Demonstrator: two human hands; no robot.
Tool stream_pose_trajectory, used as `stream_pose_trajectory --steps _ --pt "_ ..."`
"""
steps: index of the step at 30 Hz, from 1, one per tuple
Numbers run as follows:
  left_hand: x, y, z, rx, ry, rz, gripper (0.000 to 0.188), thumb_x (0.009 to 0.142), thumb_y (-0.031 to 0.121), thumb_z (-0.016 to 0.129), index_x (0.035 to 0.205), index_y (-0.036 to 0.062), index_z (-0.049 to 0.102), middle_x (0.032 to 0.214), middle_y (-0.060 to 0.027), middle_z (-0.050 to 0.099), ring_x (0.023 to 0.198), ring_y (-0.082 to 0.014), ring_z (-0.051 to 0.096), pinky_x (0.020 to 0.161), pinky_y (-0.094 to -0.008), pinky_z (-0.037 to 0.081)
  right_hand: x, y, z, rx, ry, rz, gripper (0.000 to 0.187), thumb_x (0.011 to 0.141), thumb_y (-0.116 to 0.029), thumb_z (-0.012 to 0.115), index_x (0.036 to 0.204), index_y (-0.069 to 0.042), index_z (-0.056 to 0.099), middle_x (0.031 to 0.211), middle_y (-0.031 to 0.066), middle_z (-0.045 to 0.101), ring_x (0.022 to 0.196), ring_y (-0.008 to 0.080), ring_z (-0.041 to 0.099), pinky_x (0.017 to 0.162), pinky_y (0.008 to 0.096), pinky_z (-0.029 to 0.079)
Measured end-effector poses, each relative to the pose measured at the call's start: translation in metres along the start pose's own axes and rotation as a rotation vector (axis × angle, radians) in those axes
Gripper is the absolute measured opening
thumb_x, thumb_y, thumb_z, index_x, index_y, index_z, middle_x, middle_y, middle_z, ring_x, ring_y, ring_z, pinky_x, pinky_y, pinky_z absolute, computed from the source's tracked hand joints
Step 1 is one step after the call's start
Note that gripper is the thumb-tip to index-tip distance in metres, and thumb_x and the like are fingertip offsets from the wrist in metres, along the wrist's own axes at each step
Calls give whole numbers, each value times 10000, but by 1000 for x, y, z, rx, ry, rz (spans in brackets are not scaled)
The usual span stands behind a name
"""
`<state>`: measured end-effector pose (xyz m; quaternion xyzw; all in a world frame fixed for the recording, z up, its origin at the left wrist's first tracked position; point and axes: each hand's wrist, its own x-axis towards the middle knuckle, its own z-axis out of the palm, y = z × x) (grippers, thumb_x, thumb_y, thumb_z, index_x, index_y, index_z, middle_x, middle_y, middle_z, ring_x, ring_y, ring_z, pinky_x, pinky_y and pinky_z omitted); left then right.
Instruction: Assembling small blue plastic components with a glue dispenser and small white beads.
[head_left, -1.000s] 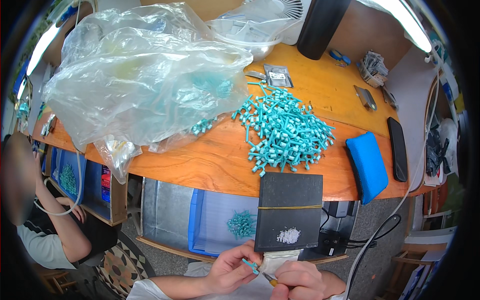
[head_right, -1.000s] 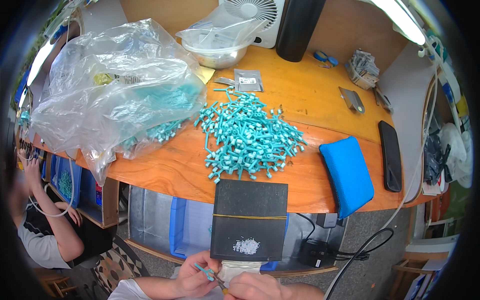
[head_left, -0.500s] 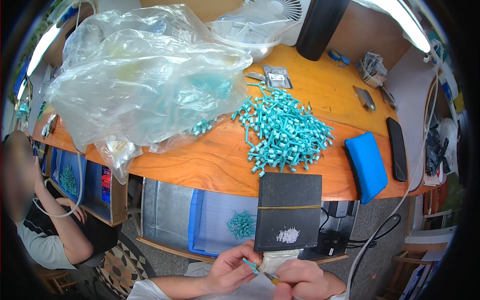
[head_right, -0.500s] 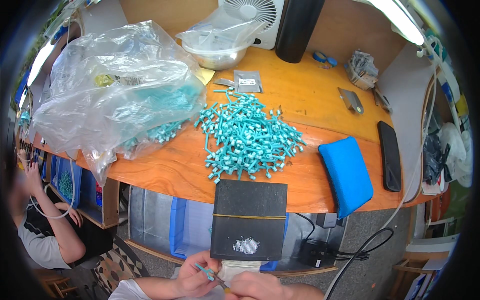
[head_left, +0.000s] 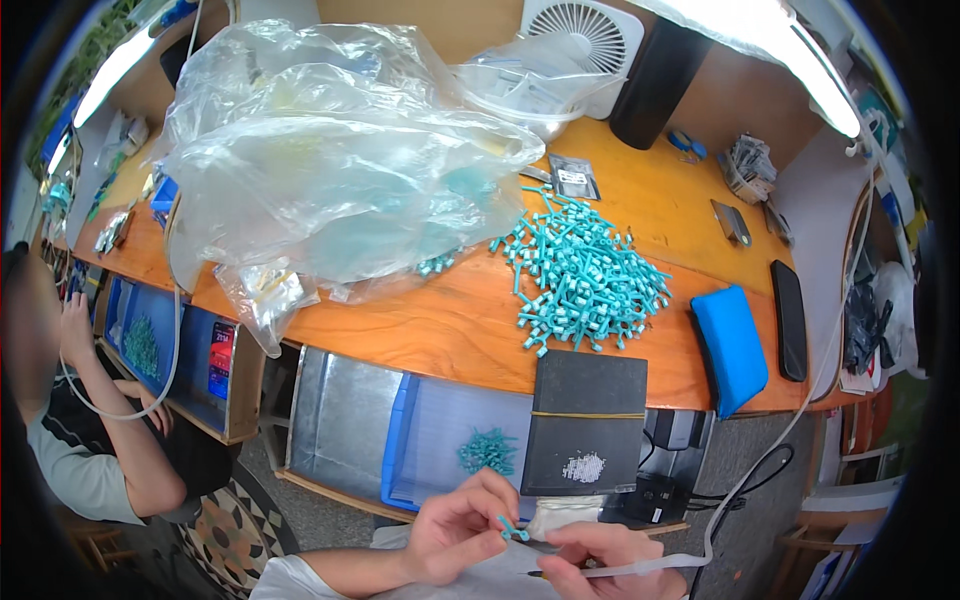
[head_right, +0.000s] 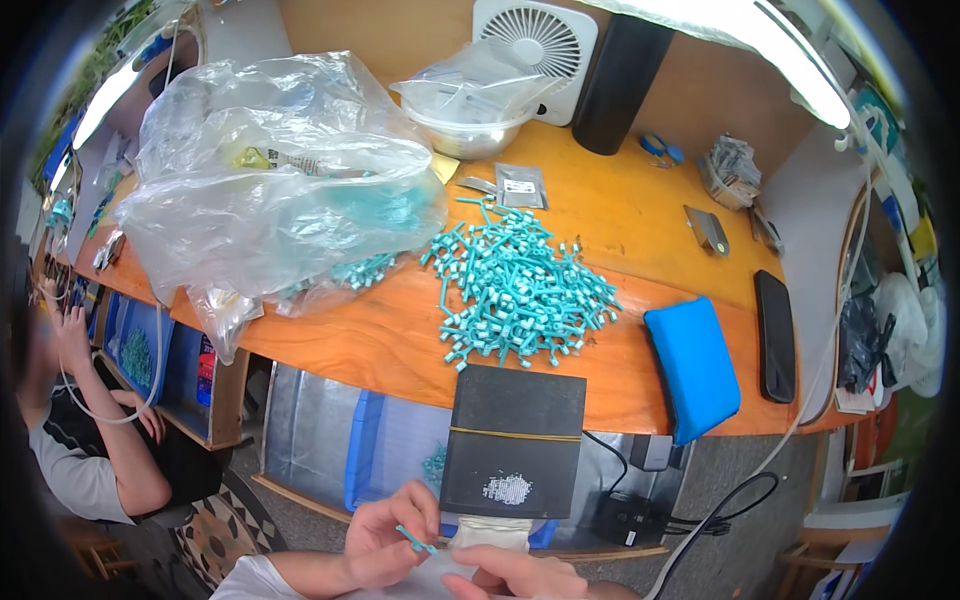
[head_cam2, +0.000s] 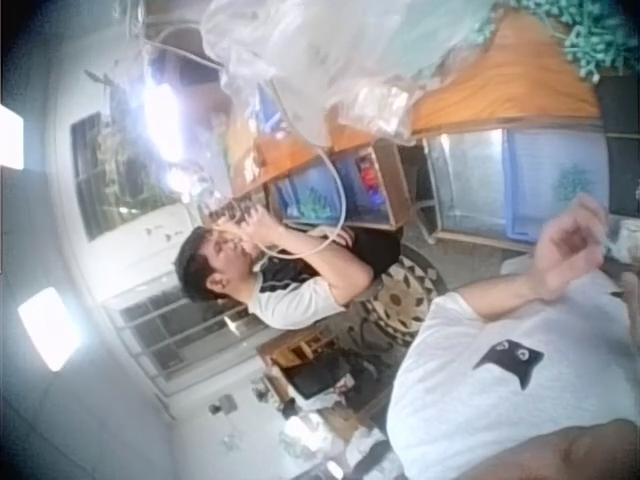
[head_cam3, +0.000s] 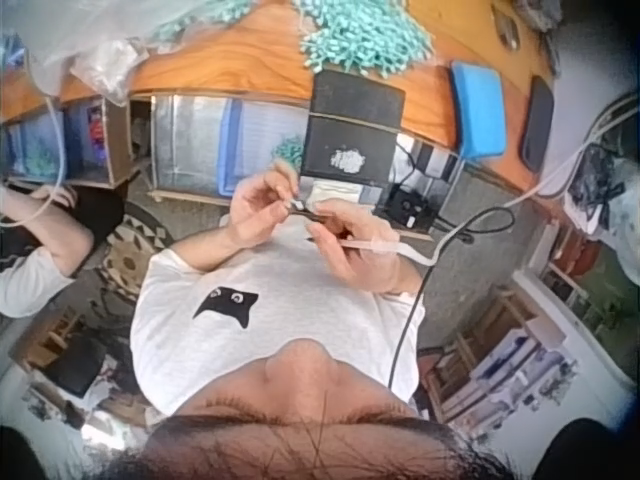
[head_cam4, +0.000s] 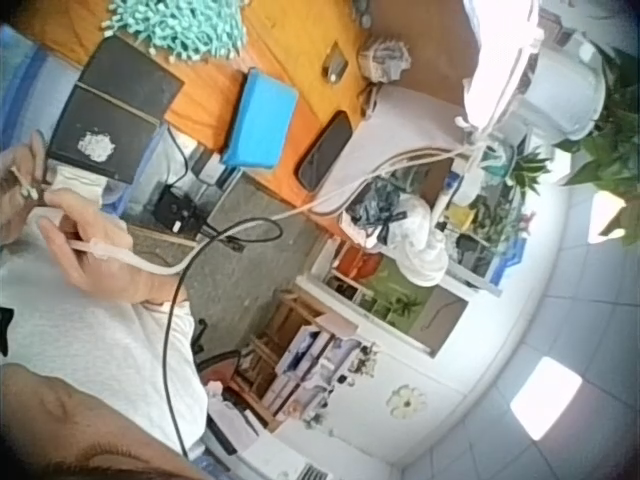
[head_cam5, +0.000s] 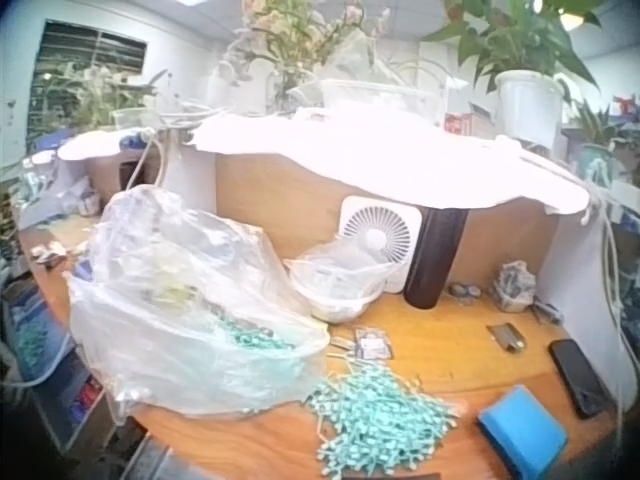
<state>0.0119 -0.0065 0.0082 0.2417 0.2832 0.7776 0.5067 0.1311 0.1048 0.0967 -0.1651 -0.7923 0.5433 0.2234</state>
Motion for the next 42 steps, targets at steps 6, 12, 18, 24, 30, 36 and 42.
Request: stream_pose_trajectory --steps 6,12,18,24,30,36,42 --pt "-2 6 3 206 -81 73 125 782 -9 581 900 17 552 970 -96 443 814 -102 431 655 -184 347 1 -5 4 -61 -65 50 192 763 -19 618 948 9 574 633 98 584 499 136 554 455 233 422" --pt "-3 10 4 182 -88 81 165 772 -13 596 930 27 571 973 -85 454 772 -82 435 604 -176 339 1 -5 2 -49 -71 14 101 764 -3 601 863 12 601 671 114 605 523 144 574 468 235 434" --pt "-3 11 7 210 -56 80 216 772 -31 590 978 33 584 979 -71 469 703 -49 420 576 -170 337 0 -4 4 60 -112 51 80 778 8 565 848 29 597 634 99 594 514 122 561 448 223 415" --pt "0 14 11 181 -104 87 216 768 -29 600 973 37 602 998 -70 484 677 -46 418 569 -174 341 -2 -1 6 75 -122 18 91 781 11 560 862 34 595 625 88 581 502 131 545 448 231 411" --pt "4 11 1 177 -150 89 199 744 -31 627 927 45 637 1007 -80 487 706 -62 444 580 -177 352 0 0 5 81 -129 7 91 784 8 570 866 40 590 648 102 586 506 139 547 450 234 409" --pt "4 16 1 119 -170 -2 190 734 -22 644 914 37 634 987 -86 481 798 -93 461 648 -194 372 1 0 3 113 -167 17 92 781 0 583 865 36 592 665 113 596 522 145 556 460 238 418" --pt "1 12 -9 -115 -32 -104 90 773 15 613 859 32 595 954 -83 457 859 -120 426 725 -227 352 0 3 -12 181 -182 54 52 793 -21 580 818 17 603 633 99 578 544 134 544 477 226 406"
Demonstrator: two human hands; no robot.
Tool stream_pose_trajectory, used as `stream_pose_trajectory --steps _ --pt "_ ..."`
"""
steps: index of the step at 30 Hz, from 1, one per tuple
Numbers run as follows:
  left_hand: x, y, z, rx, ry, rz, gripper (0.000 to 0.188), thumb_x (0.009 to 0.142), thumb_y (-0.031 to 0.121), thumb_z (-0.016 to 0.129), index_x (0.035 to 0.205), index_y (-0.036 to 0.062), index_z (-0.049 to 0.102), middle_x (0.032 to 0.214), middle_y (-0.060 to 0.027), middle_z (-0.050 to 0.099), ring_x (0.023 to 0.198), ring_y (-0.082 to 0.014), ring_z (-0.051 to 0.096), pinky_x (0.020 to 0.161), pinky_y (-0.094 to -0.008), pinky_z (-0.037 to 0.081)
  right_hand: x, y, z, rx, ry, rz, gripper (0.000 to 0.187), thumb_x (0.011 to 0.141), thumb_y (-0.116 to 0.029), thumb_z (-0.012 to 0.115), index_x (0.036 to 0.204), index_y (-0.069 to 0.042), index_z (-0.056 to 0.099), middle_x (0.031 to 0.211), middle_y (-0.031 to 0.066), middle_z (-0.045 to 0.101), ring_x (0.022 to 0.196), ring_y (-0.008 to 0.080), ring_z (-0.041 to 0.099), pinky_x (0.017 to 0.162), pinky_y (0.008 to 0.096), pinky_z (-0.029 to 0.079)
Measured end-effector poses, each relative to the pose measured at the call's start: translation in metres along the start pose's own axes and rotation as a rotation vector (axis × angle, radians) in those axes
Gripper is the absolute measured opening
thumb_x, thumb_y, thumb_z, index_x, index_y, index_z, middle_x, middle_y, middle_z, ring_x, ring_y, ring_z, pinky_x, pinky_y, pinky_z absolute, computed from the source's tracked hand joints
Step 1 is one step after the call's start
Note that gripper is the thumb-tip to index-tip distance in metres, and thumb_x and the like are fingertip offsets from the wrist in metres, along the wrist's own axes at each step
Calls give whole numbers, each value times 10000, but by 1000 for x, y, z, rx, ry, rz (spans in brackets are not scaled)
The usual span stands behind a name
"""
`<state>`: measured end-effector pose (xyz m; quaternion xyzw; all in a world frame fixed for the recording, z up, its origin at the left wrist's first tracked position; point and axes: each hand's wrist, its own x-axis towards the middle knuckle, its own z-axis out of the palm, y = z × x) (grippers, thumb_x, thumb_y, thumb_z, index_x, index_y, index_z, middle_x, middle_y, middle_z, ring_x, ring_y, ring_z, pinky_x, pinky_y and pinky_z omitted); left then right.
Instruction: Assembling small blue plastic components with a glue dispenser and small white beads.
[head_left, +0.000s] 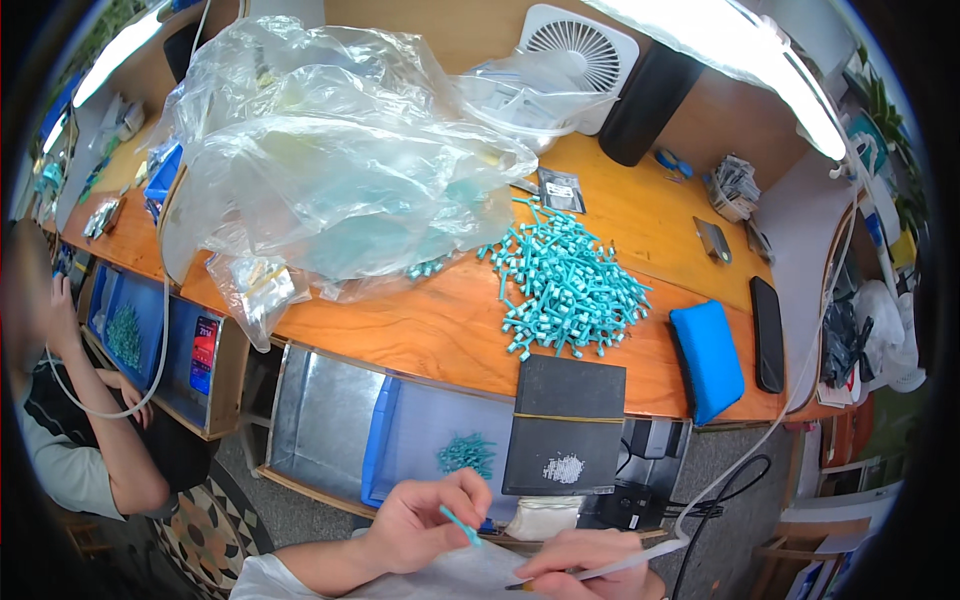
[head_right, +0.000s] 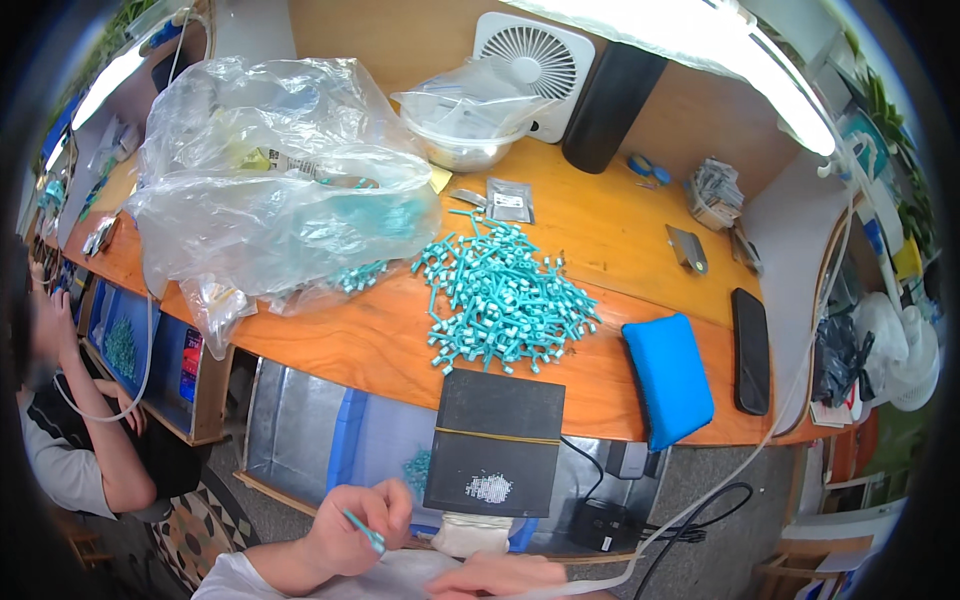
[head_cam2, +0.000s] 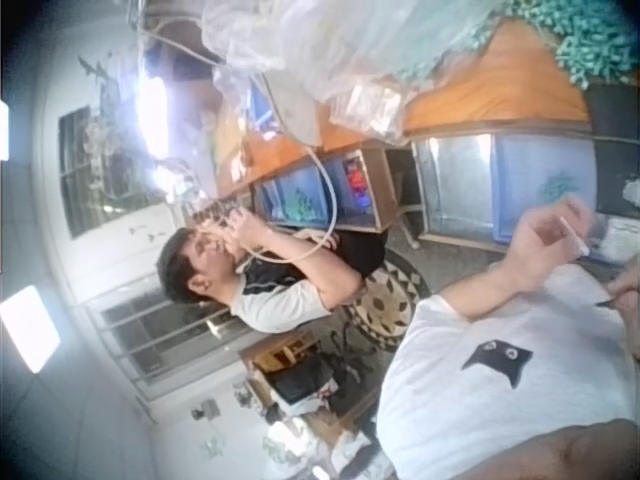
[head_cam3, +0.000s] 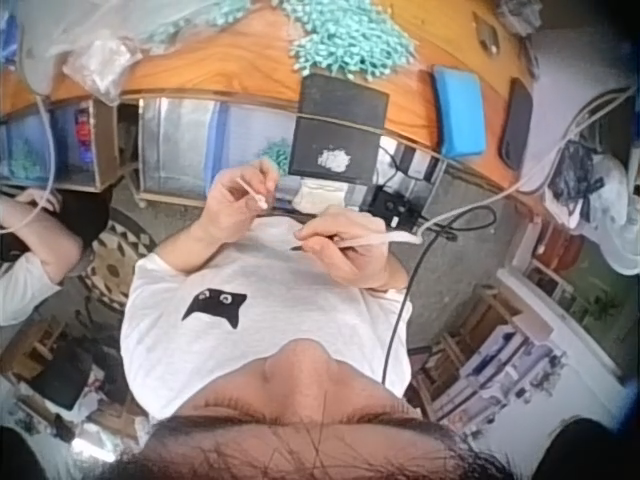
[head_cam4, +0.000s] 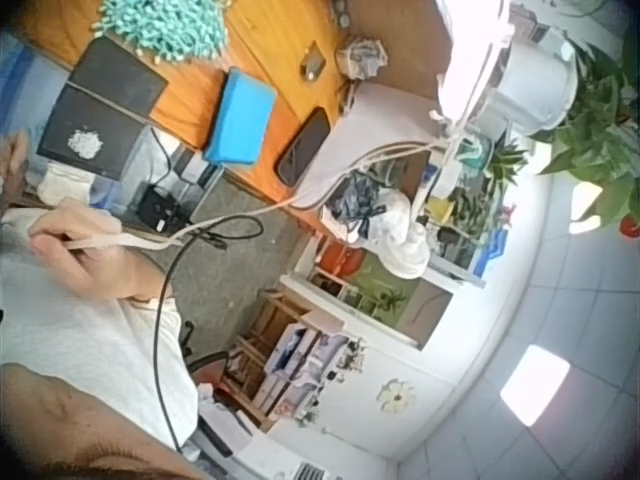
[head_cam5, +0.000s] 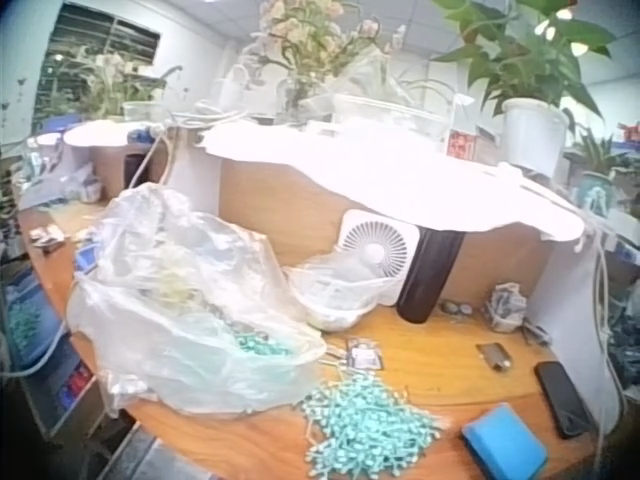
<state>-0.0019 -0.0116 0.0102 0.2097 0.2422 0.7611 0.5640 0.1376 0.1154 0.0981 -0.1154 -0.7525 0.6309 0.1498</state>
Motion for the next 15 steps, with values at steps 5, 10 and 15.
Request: stream_pose_trajectory --steps 5,10,15 --pt "3 -5 -3 -136 107 -138 47 814 43 574 859 31 563 937 -51 456 792 -77 411 654 -195 325 -2 4 -12 122 259 -53 67 827 -31 533 868 3 493 739 132 502 559 138 471 510 224 393" --pt "1 -9 -4 -53 149 -141 40 830 16 545 866 18 564 958 -56 493 806 -74 450 663 -191 357 24 16 3 70 569 -22 162 811 1 510 860 -26 358 724 110 452 535 126 435 480 243 390" --pt "2 -15 -3 -32 151 -211 58 838 23 543 885 9 575 956 -55 530 823 -80 481 694 -199 384 24 28 -2 -180 631 -145 199 805 13 501 839 -40 312 731 99 433 550 101 415 488 213 376"
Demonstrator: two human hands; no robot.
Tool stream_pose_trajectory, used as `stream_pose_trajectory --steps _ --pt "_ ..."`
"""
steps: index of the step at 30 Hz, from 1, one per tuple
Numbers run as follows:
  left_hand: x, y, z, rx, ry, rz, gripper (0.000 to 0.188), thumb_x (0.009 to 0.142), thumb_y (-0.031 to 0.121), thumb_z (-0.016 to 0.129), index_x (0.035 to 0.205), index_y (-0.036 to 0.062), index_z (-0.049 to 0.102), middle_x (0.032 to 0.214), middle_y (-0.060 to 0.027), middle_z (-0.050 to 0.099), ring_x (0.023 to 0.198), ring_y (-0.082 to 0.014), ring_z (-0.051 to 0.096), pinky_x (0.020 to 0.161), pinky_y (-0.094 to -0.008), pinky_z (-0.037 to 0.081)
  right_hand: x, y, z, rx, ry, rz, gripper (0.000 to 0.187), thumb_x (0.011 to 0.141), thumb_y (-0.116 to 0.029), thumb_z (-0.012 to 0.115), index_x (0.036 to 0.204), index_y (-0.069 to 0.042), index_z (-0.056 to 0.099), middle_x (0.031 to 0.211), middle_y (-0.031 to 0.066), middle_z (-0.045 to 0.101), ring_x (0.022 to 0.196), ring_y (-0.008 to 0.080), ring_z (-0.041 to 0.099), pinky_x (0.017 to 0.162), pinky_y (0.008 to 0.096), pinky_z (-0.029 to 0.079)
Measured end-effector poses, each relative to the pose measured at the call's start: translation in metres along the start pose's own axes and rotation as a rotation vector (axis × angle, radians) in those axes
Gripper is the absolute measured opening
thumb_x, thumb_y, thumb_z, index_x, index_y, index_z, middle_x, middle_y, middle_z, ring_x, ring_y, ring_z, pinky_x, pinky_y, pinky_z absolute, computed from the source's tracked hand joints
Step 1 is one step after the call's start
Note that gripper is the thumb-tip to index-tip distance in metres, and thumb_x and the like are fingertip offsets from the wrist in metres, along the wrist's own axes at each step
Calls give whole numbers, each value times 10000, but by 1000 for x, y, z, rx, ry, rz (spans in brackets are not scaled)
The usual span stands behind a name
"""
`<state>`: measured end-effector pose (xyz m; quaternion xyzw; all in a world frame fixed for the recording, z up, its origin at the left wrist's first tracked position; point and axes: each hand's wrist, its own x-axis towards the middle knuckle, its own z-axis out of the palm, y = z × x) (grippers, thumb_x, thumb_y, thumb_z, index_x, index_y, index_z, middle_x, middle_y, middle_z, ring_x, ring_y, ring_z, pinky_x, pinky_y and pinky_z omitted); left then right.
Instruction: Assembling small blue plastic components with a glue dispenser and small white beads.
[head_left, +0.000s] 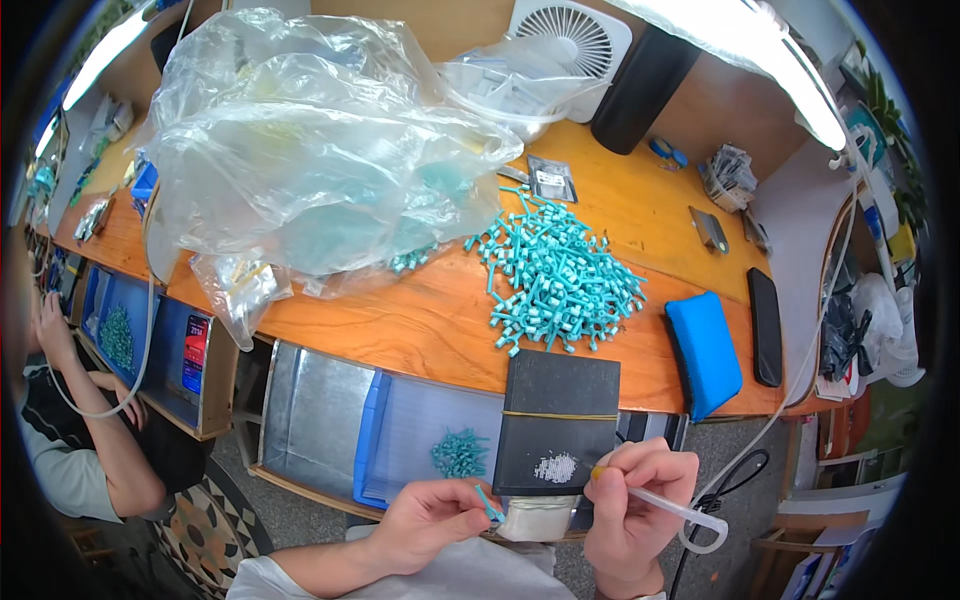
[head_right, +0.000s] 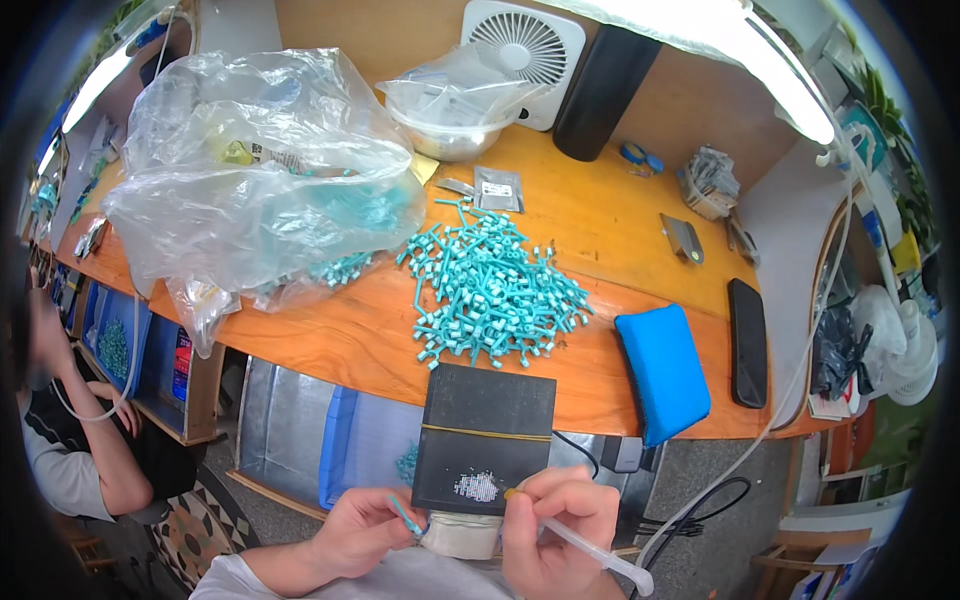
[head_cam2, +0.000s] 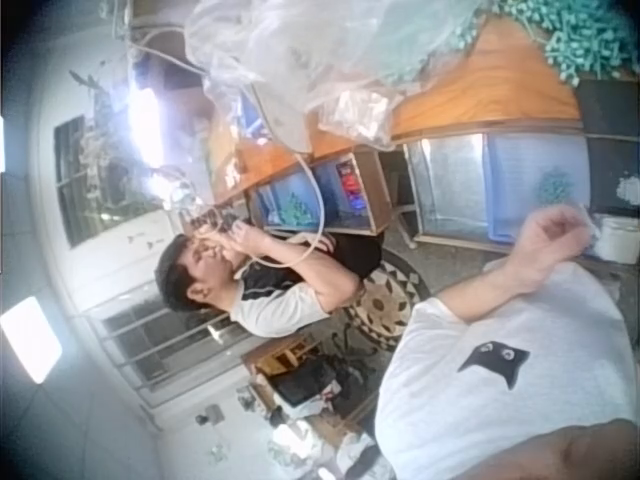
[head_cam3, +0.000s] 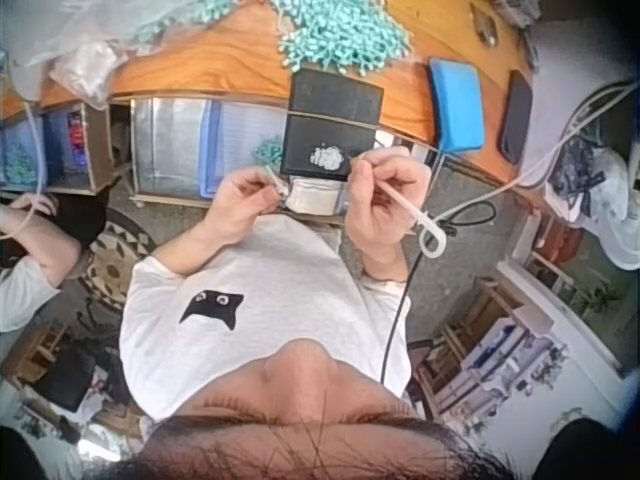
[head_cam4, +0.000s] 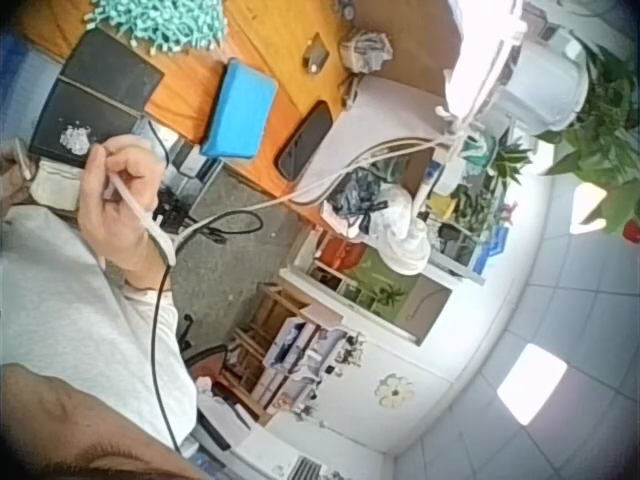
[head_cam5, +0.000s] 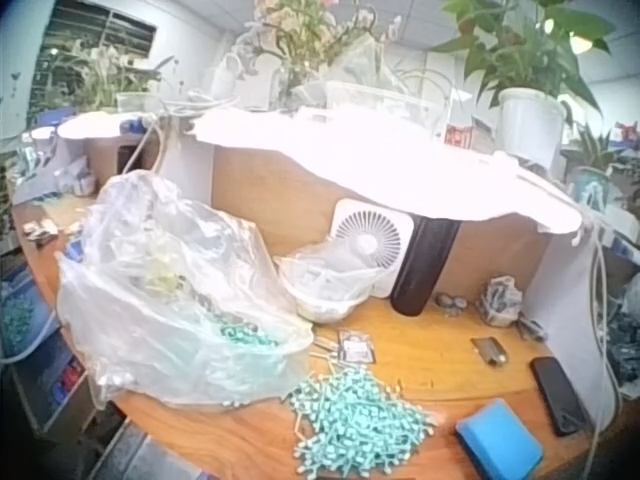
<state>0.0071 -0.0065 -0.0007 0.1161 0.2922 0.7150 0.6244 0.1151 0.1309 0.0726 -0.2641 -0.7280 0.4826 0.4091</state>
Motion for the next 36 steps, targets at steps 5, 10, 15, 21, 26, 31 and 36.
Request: stream_pose_trajectory --steps 5,10,15,21,26,31,36 --pt "-3 -3 -1 -45 28 -87 113 840 71 561 915 -9 586 912 -45 561 699 -67 470 611 -191 377 -1 0 -2 -23 -60 3 203 787 42 493 841 -36 314 739 107 440 600 115 426 571 234 381" --pt "-1 -3 1 -91 32 -95 139 834 95 577 913 -19 585 877 -46 570 647 -68 442 557 -196 347 0 0 -2 -37 -89 -10 200 782 53 485 841 -33 315 746 113 446 623 125 432 600 247 381" --pt "-2 -3 0 -105 26 -102 132 835 87 573 915 -17 588 865 -44 566 634 -66 430 543 -198 333 0 -1 -1 -91 -89 -35 203 782 42 493 835 -35 312 723 100 440 596 123 429 579 246 383" --pt "2 -1 3 -59 -5 -99 104 842 59 552 918 3 594 861 -37 562 654 -63 443 547 -194 338 -13 -12 -3 219 -97 -1 207 790 20 495 826 -45 302 700 90 425 536 123 427 522 234 369" --pt "2 0 0 -29 -30 -59 101 840 48 553 923 6 592 882 -41 569 688 -58 473 560 -188 357 -16 -9 -4 327 -378 -135 211 743 94 526 836 -26 379 748 133 482 585 172 493 539 291 421" --pt "2 4 3 42 -14 -26 102 831 28 560 927 8 590 876 -42 568 691 -55 481 551 -185 368 -22 1 4 317 -346 -214 208 736 107 512 829 -28 384 734 132 493 577 180 511 511 288 416" --pt "3 7 3 33 -20 -45 105 830 20 559 930 7 588 868 -47 566 652 -51 478 513 -181 371 -20 1 5 300 -346 -240 206 735 113 510 825 -23 385 729 135 491 546 172 502 481 280 406"
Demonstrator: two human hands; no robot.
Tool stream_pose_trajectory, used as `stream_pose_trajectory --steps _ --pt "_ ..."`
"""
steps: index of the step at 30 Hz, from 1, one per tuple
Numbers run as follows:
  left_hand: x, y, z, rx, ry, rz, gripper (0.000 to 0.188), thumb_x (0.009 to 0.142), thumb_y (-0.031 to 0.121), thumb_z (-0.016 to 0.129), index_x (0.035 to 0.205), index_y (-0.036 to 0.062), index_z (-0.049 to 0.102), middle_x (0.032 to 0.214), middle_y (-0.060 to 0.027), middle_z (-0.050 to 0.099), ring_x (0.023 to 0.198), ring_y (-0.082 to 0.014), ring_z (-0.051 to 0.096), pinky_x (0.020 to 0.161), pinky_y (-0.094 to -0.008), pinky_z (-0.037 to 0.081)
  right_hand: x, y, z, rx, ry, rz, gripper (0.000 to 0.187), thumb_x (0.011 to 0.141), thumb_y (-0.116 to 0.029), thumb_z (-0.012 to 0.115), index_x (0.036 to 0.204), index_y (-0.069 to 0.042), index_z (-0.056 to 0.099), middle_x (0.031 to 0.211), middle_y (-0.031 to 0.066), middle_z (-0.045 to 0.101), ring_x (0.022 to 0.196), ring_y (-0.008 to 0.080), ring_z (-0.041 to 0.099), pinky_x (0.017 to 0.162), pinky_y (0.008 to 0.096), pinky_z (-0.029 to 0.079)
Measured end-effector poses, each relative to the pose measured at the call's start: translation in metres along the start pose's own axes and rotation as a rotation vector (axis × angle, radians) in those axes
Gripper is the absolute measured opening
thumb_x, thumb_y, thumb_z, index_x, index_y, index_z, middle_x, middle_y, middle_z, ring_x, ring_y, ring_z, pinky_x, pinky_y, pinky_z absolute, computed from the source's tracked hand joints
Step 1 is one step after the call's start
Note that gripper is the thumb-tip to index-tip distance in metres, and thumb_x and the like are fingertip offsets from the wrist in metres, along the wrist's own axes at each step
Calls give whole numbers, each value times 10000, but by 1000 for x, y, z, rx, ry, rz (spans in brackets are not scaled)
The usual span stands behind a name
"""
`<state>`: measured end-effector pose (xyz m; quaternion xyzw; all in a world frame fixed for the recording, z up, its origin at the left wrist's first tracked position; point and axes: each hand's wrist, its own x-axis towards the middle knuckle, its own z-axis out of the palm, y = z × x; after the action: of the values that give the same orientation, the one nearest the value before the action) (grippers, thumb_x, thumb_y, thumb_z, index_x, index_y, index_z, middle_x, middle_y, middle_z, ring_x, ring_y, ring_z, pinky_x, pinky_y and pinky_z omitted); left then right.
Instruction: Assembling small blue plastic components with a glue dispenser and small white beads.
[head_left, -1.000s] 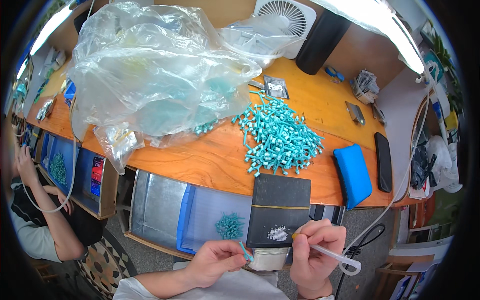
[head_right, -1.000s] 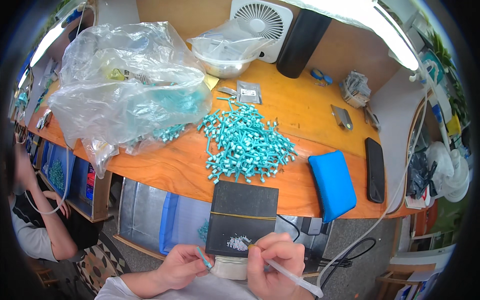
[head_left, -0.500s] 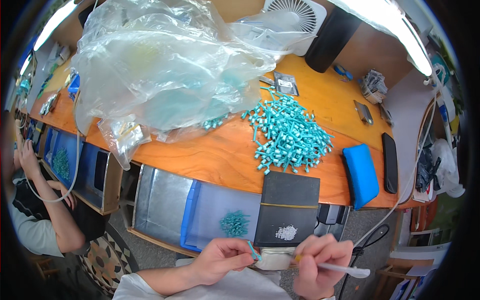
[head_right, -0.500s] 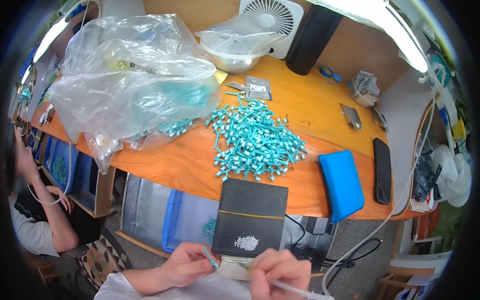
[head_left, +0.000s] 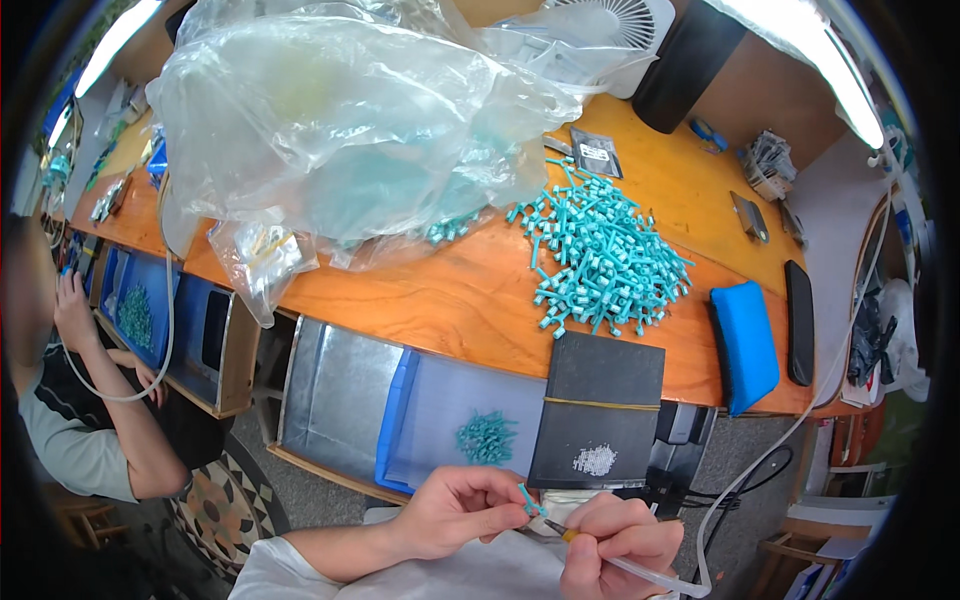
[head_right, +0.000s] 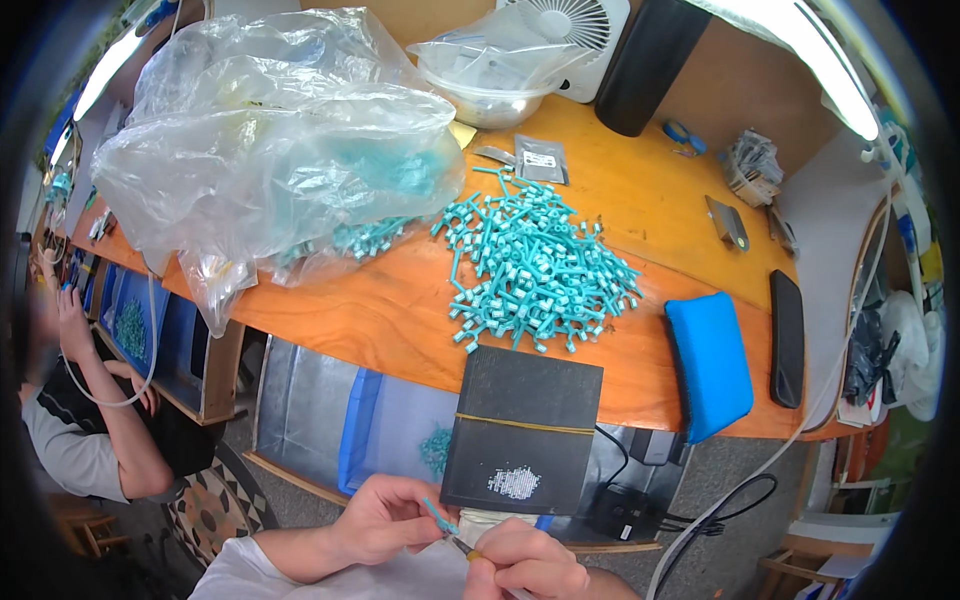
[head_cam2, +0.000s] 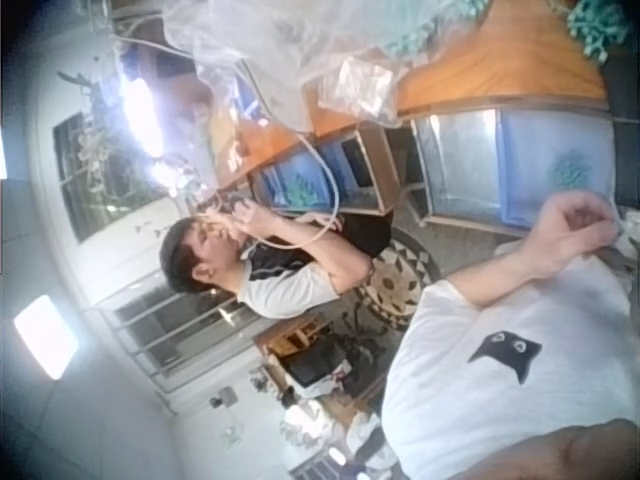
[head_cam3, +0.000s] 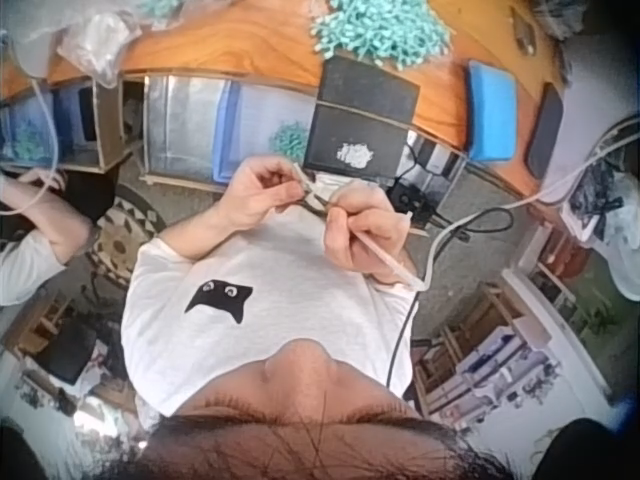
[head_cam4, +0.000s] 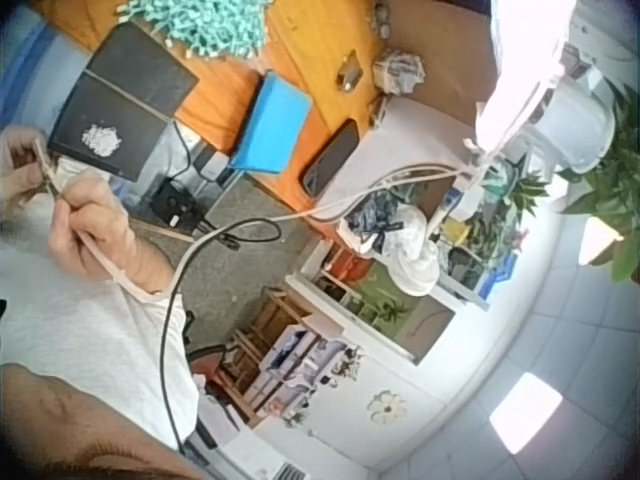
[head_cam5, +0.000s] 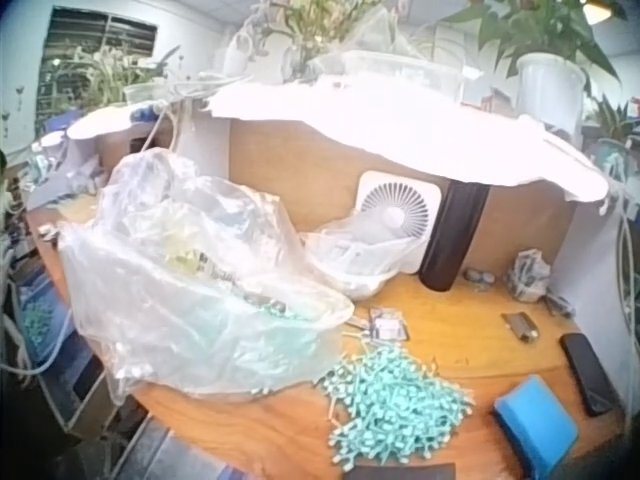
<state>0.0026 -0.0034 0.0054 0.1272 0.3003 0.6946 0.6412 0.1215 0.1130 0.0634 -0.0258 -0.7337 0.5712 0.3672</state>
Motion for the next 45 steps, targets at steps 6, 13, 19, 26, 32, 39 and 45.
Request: stream_pose_trajectory --steps 6,13,19,26,32,39,45 --pt "-2 2 0 18 10 -4 80 810 12 571 885 -13 581 898 -114 574 562 -92 458 449 -213 336 1 -1 2 -12 -11 -6 197 741 108 513 815 -20 383 727 137 492 537 167 495 481 279 403" --pt "2 9 4 77 53 -6 80 777 -48 582 853 -23 587 827 -112 584 501 -81 462 420 -209 337 1 0 1 2 3 15 186 747 103 513 800 -23 387 725 131 491 535 163 487 476 274 393" --pt "1 9 -3 158 -17 37 92 790 -38 583 879 -14 580 926 -83 572 556 -44 486 438 -172 348 4 -2 0 18 -21 55 180 747 102 511 795 -28 396 726 127 491 541 161 485 480 275 390" --pt "2 6 -2 110 -22 25 107 794 -66 559 890 -21 577 894 -86 549 532 -53 469 451 -184 353 16 -13 -5 22 158 52 190 764 73 513 793 -34 358 681 120 471 536 163 470 487 279 392" --pt "1 7 -3 69 -28 17 108 803 -65 545 898 -26 577 895 -94 548 543 -58 473 458 -185 359 18 1 -4 -398 193 146 203 803 18 482 854 -43 295 731 101 437 567 124 437 537 232 359" --pt "2 7 -2 58 -35 -2 102 809 -52 544 902 -25 579 901 -93 552 549 -57 472 458 -185 357 19 0 -4 -402 144 165 214 791 43 483 866 -41 301 754 116 447 593 127 442 570 248 358" --pt "1 6 -4 35 -40 1 96 815 -34 548 904 -18 582 889 -84 555 539 -54 461 454 -184 344 18 4 -4 -421 132 138 222 784 43 489 860 -43 299 733 112 448 566 127 441 547 245 363"
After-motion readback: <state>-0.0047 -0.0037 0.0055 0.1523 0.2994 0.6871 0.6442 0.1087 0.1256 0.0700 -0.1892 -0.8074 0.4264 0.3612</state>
